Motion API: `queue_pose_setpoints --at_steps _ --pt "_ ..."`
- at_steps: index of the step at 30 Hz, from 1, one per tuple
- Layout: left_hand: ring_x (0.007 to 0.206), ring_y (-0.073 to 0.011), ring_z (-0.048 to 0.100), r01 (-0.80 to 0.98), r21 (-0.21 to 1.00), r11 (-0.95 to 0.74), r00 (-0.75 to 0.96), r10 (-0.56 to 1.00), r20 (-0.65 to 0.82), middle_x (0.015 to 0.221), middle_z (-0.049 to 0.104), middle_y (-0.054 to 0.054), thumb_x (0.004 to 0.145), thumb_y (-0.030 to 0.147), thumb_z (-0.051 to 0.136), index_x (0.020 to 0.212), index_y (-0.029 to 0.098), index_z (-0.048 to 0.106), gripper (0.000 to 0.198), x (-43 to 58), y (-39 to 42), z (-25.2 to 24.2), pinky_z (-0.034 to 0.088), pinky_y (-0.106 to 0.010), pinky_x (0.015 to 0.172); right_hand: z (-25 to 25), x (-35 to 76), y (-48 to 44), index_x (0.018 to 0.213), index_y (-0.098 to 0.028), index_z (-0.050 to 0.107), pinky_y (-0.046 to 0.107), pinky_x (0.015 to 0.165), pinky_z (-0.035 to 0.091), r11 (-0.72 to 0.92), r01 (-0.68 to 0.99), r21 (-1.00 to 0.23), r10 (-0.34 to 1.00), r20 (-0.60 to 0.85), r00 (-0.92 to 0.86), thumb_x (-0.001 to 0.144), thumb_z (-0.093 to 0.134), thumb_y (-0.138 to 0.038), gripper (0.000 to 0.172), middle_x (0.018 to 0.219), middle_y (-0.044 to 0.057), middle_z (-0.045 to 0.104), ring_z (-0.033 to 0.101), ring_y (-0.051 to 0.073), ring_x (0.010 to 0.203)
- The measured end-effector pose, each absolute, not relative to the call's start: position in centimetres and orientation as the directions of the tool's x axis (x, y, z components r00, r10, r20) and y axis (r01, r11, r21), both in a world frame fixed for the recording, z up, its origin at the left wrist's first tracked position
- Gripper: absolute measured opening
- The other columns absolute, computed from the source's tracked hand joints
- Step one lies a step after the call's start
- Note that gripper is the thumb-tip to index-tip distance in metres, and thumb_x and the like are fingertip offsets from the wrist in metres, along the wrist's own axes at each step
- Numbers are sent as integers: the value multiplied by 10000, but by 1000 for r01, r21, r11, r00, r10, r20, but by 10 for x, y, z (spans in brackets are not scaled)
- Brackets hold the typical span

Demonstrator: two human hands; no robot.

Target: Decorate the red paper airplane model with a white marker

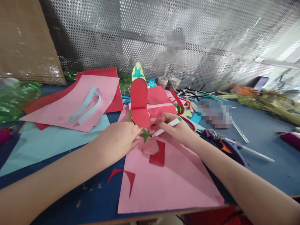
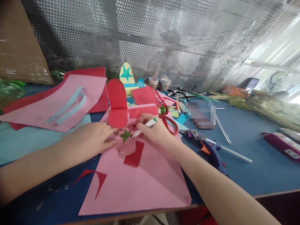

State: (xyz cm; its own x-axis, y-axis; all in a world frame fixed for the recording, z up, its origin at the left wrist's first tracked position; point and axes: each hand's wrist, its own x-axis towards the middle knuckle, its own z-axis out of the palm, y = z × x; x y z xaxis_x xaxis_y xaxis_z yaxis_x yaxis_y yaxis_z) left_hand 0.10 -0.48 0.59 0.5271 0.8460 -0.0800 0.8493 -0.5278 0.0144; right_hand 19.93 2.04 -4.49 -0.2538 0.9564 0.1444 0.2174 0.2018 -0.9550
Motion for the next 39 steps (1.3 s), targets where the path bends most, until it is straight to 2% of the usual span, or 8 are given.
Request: queue_pose_setpoints --at_steps 8,20,23,27,31,36,39 --pt "624 -201 618 845 7 -535 534 842 -70 790 646 -39 848 217 513 926 197 596 115 0 -4 4 297 -266 478 -46 201 21 622 -225 391 247 501 373 216 281 -935 965 162 -204 724 557 -250 196 600 -30 528 564 152 590" --pt "627 -205 620 845 0 -535 533 843 -67 747 648 -34 848 222 507 921 196 606 125 1 -4 3 308 -268 491 -43 200 19 602 -216 376 230 491 328 213 268 -940 960 150 -237 736 537 -224 210 543 -65 433 488 110 520" --pt "651 -210 630 843 -5 -538 536 841 -67 760 652 -34 847 223 514 931 200 604 125 1 -3 4 322 -268 502 -44 200 20 607 -216 386 229 485 322 227 281 -932 961 167 -222 736 543 -236 205 550 -63 440 475 108 514" --pt "633 -201 628 848 -15 -529 527 847 -72 770 652 -33 846 236 521 916 200 601 113 1 -4 4 321 -264 491 -43 200 20 614 -218 384 232 498 342 217 260 -941 959 156 -237 729 537 -233 192 574 -56 466 524 122 550" --pt "628 -198 629 842 -8 -539 537 841 -63 766 652 -33 849 231 518 917 197 600 112 0 -4 4 329 -263 488 -41 199 18 585 -214 376 229 496 332 234 267 -935 956 171 -240 727 532 -200 212 540 -67 442 478 103 523" --pt "636 -204 637 837 -2 -547 546 836 -59 765 664 -40 861 224 500 924 194 606 127 0 -5 5 338 -265 483 -40 194 16 634 -214 419 238 546 378 187 133 -973 952 146 -270 750 552 -244 179 615 -53 551 543 115 589" --pt "636 -205 640 842 -6 -539 538 841 -58 769 667 -42 859 232 506 909 196 608 119 1 -5 5 335 -266 479 -42 193 17 641 -211 434 246 572 403 167 130 -977 952 125 -279 735 578 -247 175 683 -30 602 571 126 630"
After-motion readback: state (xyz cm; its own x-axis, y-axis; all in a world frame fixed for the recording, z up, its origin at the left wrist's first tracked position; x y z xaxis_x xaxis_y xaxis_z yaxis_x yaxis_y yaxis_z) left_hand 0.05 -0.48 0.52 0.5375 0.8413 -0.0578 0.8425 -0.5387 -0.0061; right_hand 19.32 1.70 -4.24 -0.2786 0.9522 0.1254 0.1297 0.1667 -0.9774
